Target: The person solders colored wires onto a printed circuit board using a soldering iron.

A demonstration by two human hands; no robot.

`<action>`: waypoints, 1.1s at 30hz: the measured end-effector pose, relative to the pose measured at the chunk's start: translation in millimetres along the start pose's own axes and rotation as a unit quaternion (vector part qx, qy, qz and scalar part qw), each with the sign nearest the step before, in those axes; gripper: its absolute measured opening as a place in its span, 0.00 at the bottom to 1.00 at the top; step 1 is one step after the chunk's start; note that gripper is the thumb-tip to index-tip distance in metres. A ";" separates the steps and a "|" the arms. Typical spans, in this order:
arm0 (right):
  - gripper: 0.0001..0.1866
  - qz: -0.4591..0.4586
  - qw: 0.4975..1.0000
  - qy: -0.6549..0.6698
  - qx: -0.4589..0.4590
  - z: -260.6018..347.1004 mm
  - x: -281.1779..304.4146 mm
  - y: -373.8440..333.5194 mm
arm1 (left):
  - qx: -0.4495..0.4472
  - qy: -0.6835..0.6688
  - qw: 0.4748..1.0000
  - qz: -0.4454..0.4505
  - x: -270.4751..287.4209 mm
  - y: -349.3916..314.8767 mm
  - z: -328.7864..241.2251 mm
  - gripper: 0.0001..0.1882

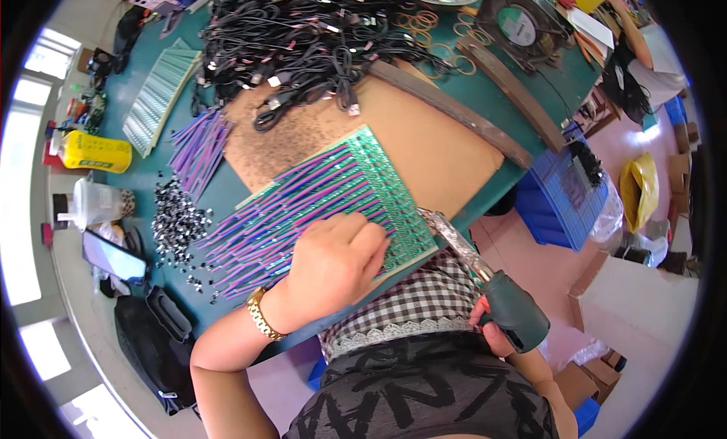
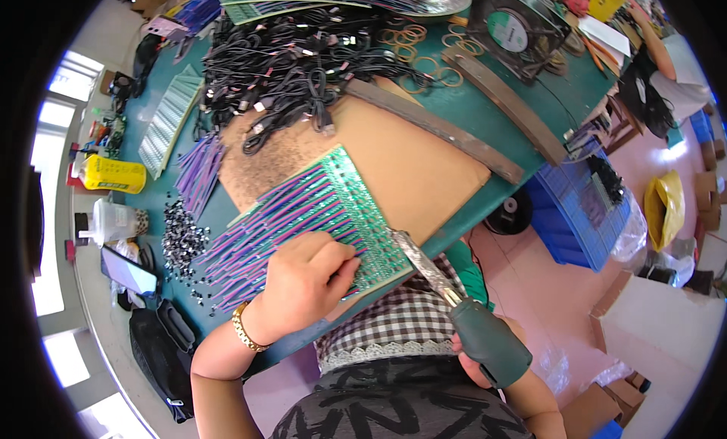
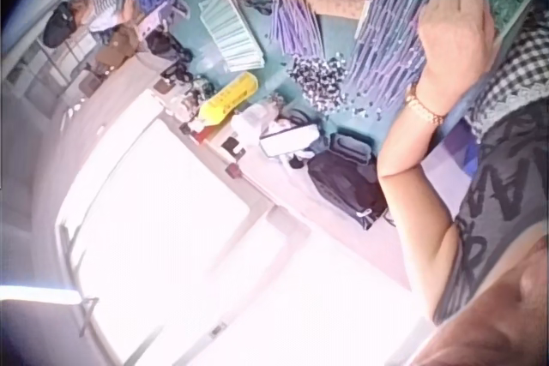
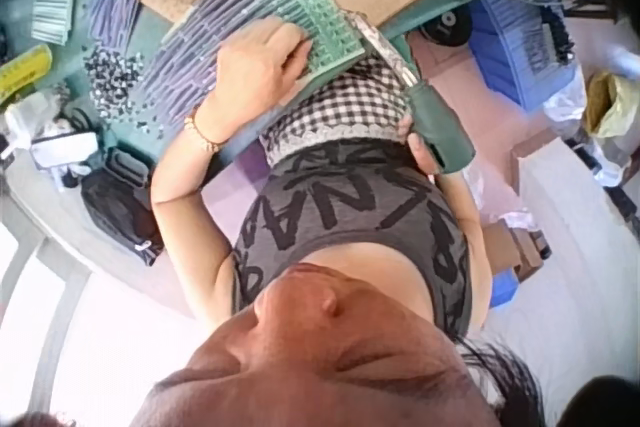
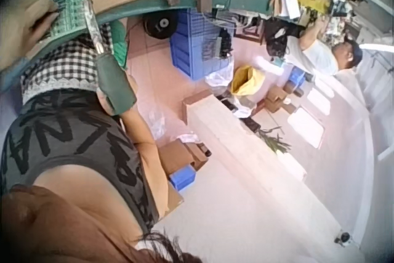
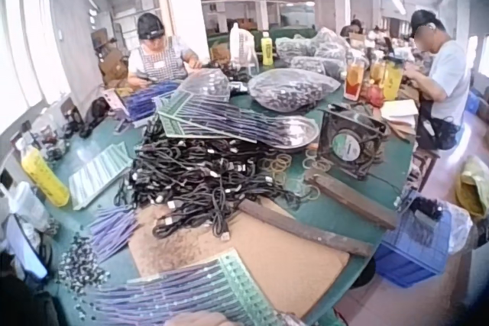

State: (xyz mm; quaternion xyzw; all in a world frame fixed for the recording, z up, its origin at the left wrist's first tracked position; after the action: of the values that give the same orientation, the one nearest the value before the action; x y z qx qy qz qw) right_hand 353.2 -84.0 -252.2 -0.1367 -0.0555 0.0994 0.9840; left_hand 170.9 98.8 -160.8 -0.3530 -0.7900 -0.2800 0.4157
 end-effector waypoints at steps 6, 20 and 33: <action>0.09 -0.043 0.991 -0.124 0.022 3.9 12.6 -3.3 | 0.241 0.213 0.939 -0.119 87.7 -9.4 82.1 0.02; 0.09 -0.079 0.984 -0.152 0.041 15.7 11.5 3.0 | 0.305 0.202 0.913 -0.180 114.8 -43.8 185.5 0.04; 0.07 -0.041 0.964 -0.254 0.072 31.5 6.0 7.5 | 0.289 0.198 0.918 -0.186 107.6 -41.9 186.1 0.04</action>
State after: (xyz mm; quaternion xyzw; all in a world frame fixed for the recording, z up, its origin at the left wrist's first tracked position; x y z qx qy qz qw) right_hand 353.4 -67.6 -223.7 -0.0333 -0.3018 0.0939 0.9481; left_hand 8.7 245.9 -167.8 -0.0017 -0.7897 -0.1757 0.5878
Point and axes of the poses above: each hand's wrist, its own y-axis towards the middle knuckle, its own x-axis out of the back of the hand, z = x × y, the point moved 9 cm from there along y, towards the middle knuckle, and after that the axes turned 10 degrees about z, right-handed, at the moved point
